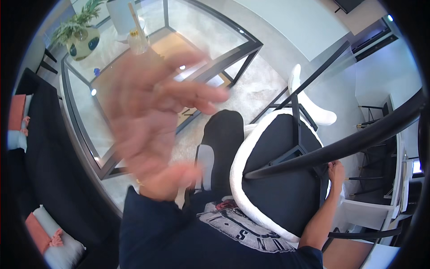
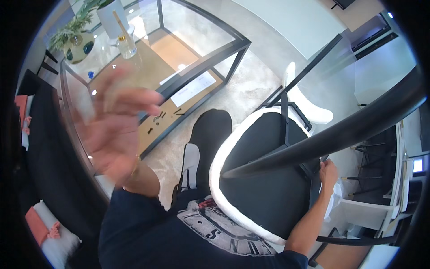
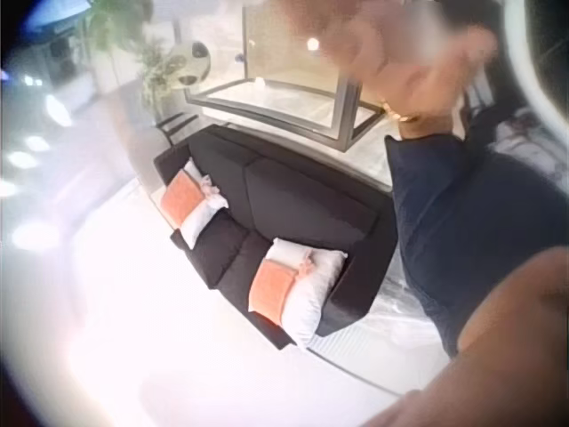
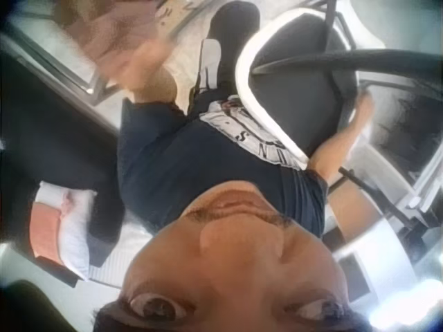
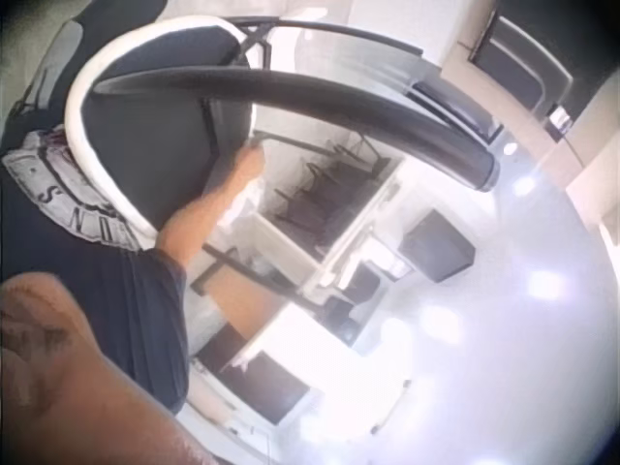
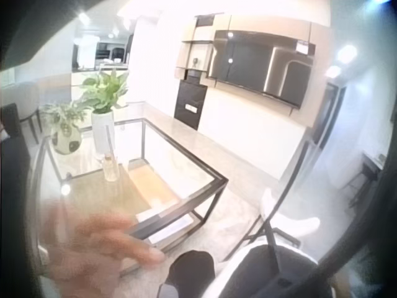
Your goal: The person assembles a chair by placing a metal frame onto the underside of a seat cushion and securing it with screws by hand.
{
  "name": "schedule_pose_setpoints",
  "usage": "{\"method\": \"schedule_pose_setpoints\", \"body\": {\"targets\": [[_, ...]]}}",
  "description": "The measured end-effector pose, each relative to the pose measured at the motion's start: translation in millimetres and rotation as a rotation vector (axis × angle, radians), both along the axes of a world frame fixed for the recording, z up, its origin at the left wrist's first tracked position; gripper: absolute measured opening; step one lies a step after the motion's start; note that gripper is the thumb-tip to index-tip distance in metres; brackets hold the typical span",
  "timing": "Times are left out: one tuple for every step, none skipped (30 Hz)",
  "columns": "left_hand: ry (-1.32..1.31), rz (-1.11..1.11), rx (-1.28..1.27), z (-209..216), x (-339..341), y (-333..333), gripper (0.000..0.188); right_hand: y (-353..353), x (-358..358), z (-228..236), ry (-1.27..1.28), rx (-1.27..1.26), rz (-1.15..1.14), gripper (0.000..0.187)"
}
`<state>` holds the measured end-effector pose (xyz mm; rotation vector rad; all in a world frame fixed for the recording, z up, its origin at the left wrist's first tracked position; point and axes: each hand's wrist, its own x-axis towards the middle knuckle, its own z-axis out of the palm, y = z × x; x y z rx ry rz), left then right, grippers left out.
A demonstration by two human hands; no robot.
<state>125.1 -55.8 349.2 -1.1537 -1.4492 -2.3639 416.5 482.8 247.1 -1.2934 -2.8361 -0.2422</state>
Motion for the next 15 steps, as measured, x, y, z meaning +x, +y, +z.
{"method": "schedule_pose_setpoints", "body": {"targets": [[0.066,-0.037,0.029,14,0,0,0.052,-4,5,0,0.025,0.017,-0.015,0.031],[0.106,-0.102,0.052,26,-6,6,0.051,-2,35,-3,0.018,0.006,-0.035,0.030],[0.142,-0.116,0.055,35,-1,-2,0.051,6,51,-25,0.038,-0.018,-0.012,0.029],[0.179,-0.119,0.090,44,-5,-7,0.050,31,41,-18,0.086,0.008,0.026,0.029],[0.170,-0.142,0.089,43,1,-10,0.050,0,38,0,0.067,-0.081,-0.054,0.026],[0.197,-0.151,0.094,42,-8,-4,0.049,14,24,-6,0.104,-0.093,-0.045,0.025],[0.189,-0.178,0.083,48,-5,-4,0.049,14,36,-11,0.090,-0.129,-0.062,0.025],[0.219,-0.182,0.095,54,-6,-8,0.048,20,21,-10,0.128,-0.135,-0.046,0.025],[0.232,-0.197,0.100,58,0,-13,0.048,17,22,-8,0.137,-0.155,-0.092,0.027],[0.235,-0.192,0.096,61,6,-19,0.047,19,15,-9,0.117,-0.074,-0.032,0.028],[0.239,-0.233,0.100,59,1,-15,0.047,22,21,-15,0.096,0.017,-0.013,0.029],[0.240,-0.275,0.103,56,-2,-11,0.046,25,27,-17,0.073,0.107,0.011,0.029],[0.245,-0.297,0.093,56,-1,-10,0.046,23,24,-14,0.078,0.010,-0.053,0.033],[0.244,-0.307,0.086,57,0,-14,0.045,19,21,-11,0.092,0.008,-0.040,0.034],[0.247,-0.312,0.083,57,0,-21,0.045,15,18,-8,0.107,0.007,-0.024,0.035]]}}
